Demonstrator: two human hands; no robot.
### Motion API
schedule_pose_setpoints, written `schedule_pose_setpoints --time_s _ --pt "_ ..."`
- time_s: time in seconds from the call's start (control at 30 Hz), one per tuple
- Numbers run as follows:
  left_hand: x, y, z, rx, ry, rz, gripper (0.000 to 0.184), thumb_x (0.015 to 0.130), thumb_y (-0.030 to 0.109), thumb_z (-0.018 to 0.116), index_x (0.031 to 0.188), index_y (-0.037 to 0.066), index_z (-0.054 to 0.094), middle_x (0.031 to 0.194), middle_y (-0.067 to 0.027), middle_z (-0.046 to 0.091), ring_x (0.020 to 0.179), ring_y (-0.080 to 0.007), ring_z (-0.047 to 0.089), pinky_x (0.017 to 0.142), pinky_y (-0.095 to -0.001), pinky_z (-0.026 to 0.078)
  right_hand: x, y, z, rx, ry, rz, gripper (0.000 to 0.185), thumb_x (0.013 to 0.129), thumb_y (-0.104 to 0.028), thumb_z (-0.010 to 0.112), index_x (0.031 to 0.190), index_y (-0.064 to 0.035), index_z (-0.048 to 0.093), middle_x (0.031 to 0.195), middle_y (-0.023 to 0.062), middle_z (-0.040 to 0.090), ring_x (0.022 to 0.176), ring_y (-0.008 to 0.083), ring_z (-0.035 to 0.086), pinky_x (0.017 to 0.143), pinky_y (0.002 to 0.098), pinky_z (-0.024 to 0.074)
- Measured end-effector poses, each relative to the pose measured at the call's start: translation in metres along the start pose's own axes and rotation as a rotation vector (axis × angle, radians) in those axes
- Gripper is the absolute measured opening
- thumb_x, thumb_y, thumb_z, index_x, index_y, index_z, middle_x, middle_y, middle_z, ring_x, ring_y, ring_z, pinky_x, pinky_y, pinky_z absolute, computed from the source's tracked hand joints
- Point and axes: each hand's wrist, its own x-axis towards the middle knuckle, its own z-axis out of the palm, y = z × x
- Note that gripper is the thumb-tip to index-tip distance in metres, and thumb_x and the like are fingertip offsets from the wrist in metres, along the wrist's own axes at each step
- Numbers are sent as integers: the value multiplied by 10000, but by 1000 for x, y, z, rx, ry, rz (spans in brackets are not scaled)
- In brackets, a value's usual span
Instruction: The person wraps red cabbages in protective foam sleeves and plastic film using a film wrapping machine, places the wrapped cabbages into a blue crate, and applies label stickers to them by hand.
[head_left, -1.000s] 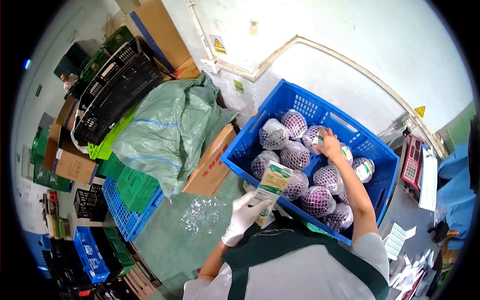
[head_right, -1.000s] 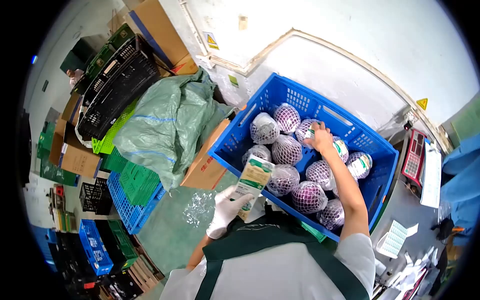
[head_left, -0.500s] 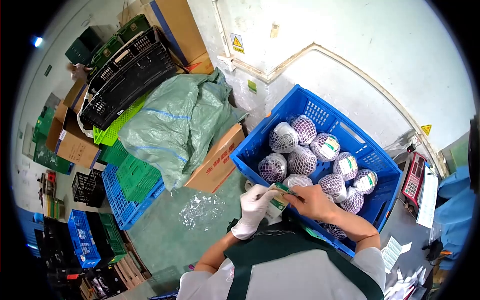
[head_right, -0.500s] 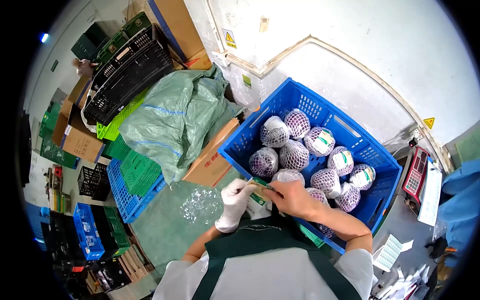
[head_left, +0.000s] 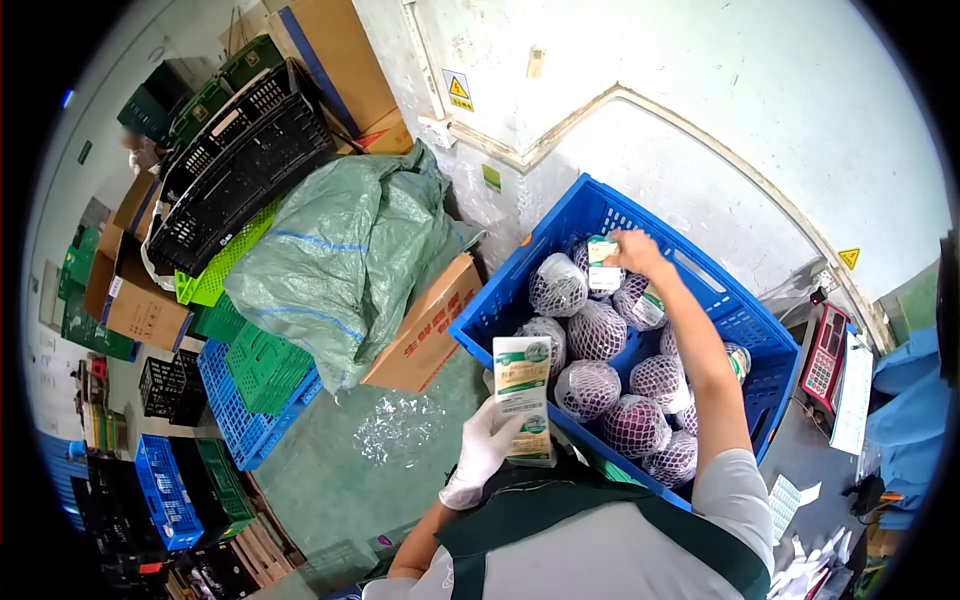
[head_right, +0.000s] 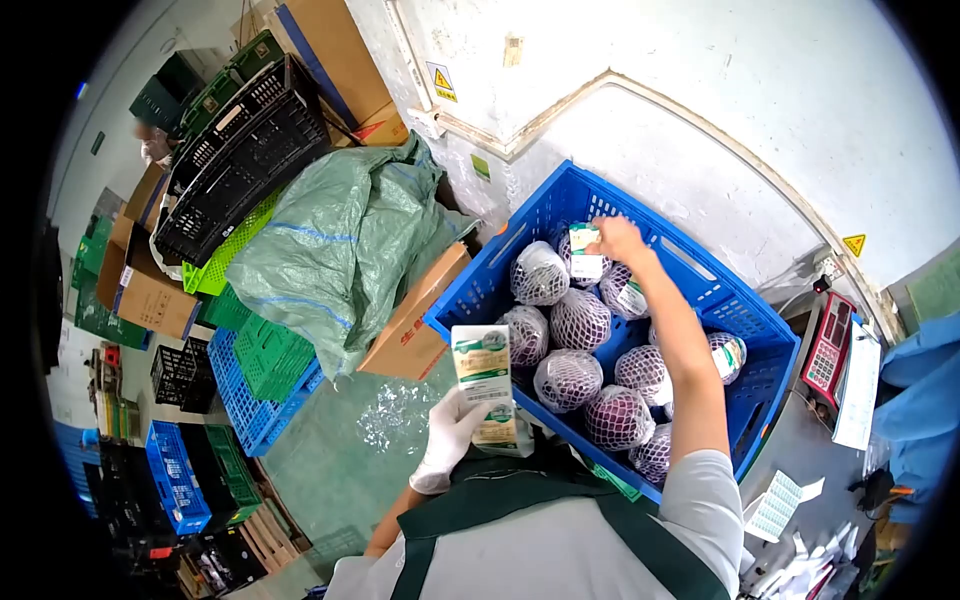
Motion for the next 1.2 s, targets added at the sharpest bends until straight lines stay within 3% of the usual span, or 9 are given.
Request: schedule_pose_setpoints --time_s 0.17,0.3,0.5,0.63,0.7,0.83,0.9,1.03,1.2 --pt "0 -21 -11 -157 63 27 325 854 -46 494 1179 -62 476 1069 -104 602 974 -129 571 856 -254 448 2 -5 27 -98 295 162 583 641 -230 736 1150 -78 495 1057 195 590 932 354 577 779 460 481" --pt "-2 -10 -15 -139 66 17 332 850 -45 492 1181 -53 476 1055 -100 609 961 -120 569 850 -248 443 -13 -5 48 -160 80 -194 742 585 -218 780 1236 -98 446 1255 125 484 1096 318 468 879 423 449" --pt "5 1 -14 62 -44 5 315 853 16 522 1158 -56 496 1027 -114 623 935 -126 579 821 -256 455 -9 -15 50 -34 -107 111 968 525 -293 820 1357 -202 332 1384 140 338 1189 415 374 951 438 399" --pt "12 -11 -16 -20 -76 147 339 848 5 527 1179 -57 488 1030 -110 623 936 -132 586 821 -264 465 -35 -50 12 459 98 -117 667 676 -287 755 1223 -16 484 1188 180 535 1010 283 577 844 351 473" --pt "16 -7 -16 -57 -77 141 369 831 0 548 1192 -46 485 1026 -109 626 931 -143 597 824 -272 471 -82 -97 -32 1046 -331 -128 505 730 -184 718 1160 8 536 1107 180 586 946 197 599 805 286 480" --pt "20 10 -10 123 -121 115 439 786 -22 582 1213 -15 482 1031 -97 622 937 -172 603 854 -279 458 -175 -179 -77 754 -287 -211 256 745 -70 693 984 5 637 797 123 663 725 118 634 639 251 499" --pt "22 16 0 -12 -21 455 445 771 -50 585 1204 -6 492 1002 -76 619 943 -172 597 851 -282 456 -194 -191 -62 831 -184 -328 157 790 -162 659 863 -23 657 624 90 644 526 149 624 489 269 480" --pt "29 2 -9 112 72 476 91 780 -12 633 867 -16 606 747 -4 593 655 -31 513 543 -181 403 -216 -213 -57 582 114 -335 274 789 -192 660 630 -7 535 502 157 508 430 300 515 398 348 364" --pt "34 -8 -17 92 94 421 126 769 65 685 696 4 603 590 27 536 535 -15 446 463 -189 364 -218 -220 -65 659 119 -293 278 786 -169 659 601 -3 535 506 140 519 406 247 502 390 330 351"
